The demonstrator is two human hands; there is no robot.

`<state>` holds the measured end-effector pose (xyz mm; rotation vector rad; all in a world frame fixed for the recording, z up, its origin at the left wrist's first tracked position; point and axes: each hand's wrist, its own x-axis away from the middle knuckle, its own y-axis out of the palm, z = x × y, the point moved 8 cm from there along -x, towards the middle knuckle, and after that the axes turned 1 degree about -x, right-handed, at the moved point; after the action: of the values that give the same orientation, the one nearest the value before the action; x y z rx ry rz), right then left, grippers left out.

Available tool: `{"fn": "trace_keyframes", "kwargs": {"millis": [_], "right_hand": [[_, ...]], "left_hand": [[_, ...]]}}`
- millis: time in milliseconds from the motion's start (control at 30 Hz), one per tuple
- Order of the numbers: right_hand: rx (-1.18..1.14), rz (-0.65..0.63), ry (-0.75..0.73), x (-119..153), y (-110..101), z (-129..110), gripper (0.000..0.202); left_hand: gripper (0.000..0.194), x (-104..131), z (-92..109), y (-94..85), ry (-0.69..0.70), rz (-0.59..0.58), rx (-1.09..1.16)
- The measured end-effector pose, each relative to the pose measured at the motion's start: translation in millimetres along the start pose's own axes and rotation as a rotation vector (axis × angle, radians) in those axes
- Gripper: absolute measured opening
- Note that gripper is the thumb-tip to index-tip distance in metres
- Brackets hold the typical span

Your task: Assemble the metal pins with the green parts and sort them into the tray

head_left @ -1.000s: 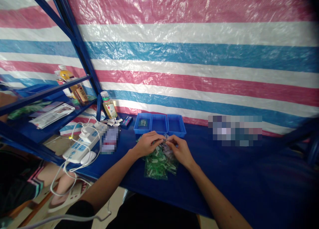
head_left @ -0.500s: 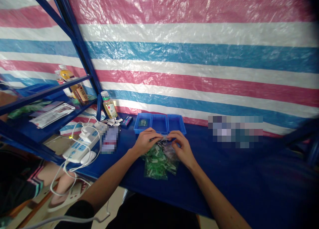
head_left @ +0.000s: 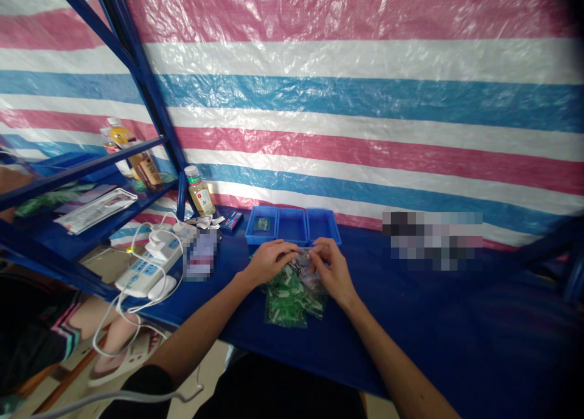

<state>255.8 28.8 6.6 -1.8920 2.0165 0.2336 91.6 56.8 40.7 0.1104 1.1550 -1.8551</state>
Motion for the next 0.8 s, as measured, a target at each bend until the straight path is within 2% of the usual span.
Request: {"fn": "trace_keyframes", "kwargs": {"millis": [200,400,600,800], "right_hand": [[-0.025,0.092,0.056,-6,-18,3,0.021],[-0.099,0.083,0.140,-12,-27,14,0.017],[-0.247,0.164,0.162,-14,-34,23,0.056],[-0.110,0.103,0.147,-14,-27,29,0.033]], "left_hand": [[0.030,1,-12,-1.2,-0.100,0.015,0.054],[0.031,1,-8,-4.7,-0.062,0.015,0.058],[0.032,0,-6,-9.8,-0.050,0.017,0.025],[0.032,0,-22,-13.5,-0.135,-0.030,-0.090]]}}
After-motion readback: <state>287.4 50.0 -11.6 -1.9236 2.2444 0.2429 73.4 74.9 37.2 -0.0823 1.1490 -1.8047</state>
